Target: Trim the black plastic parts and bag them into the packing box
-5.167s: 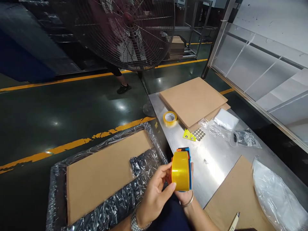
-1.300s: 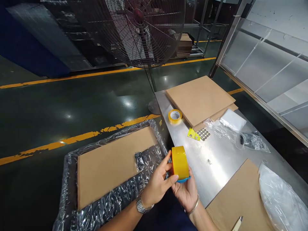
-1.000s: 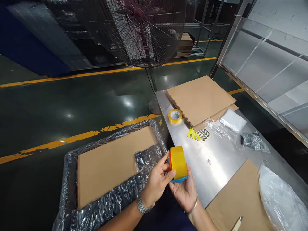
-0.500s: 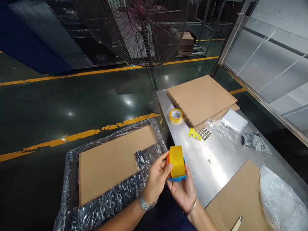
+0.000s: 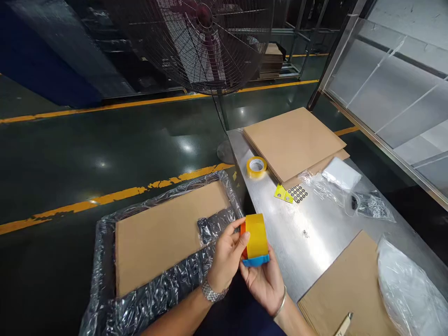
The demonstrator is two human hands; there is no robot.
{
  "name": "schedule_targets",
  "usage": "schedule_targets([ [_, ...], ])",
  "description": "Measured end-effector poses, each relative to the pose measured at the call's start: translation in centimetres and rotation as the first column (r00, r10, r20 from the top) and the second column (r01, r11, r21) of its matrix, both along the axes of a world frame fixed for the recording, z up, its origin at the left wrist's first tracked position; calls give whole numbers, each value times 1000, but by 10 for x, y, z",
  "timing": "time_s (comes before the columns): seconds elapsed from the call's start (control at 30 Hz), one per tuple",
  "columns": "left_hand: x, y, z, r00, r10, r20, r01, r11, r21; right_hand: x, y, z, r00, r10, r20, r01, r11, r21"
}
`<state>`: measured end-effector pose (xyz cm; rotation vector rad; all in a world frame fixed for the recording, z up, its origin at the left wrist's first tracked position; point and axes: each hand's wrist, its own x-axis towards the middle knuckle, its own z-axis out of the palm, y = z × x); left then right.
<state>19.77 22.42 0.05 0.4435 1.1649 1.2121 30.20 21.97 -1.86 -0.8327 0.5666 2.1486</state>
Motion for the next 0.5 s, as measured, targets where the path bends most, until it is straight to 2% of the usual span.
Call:
schedule_targets([
  [0.1,-4,1,-1,995,-68,-76,70,997,15,1,2,5,999,-12,38,14,998,-58],
  [0.17,-9,1,-2,957,-159,-243,168,986,18,4,4,7,998,-18,68,22,998,-64],
  [0.2,-12,1,-1,906,-198,-375,220,975,16,5,5,8,997,-23,78,28,998,-60],
  [0.27,-18,2,2,712,-202,-673,300,953,31,9,7,10,996,-35,82,39,998,-49],
  [0.33,-23,6,9,491,-96,-866,359,928,101,12,9,12,996,-40,79,43,998,-45],
  [0.37,-25,8,13,423,-43,-905,399,906,143,13,9,13,996,-44,78,48,998,-48],
  [0.43,-27,15,21,379,-23,-925,514,836,190,13,9,14,994,-61,86,66,996,-55],
  [0.5,-28,23,29,380,-127,-916,650,741,167,12,8,15,993,-72,88,77,995,-56],
])
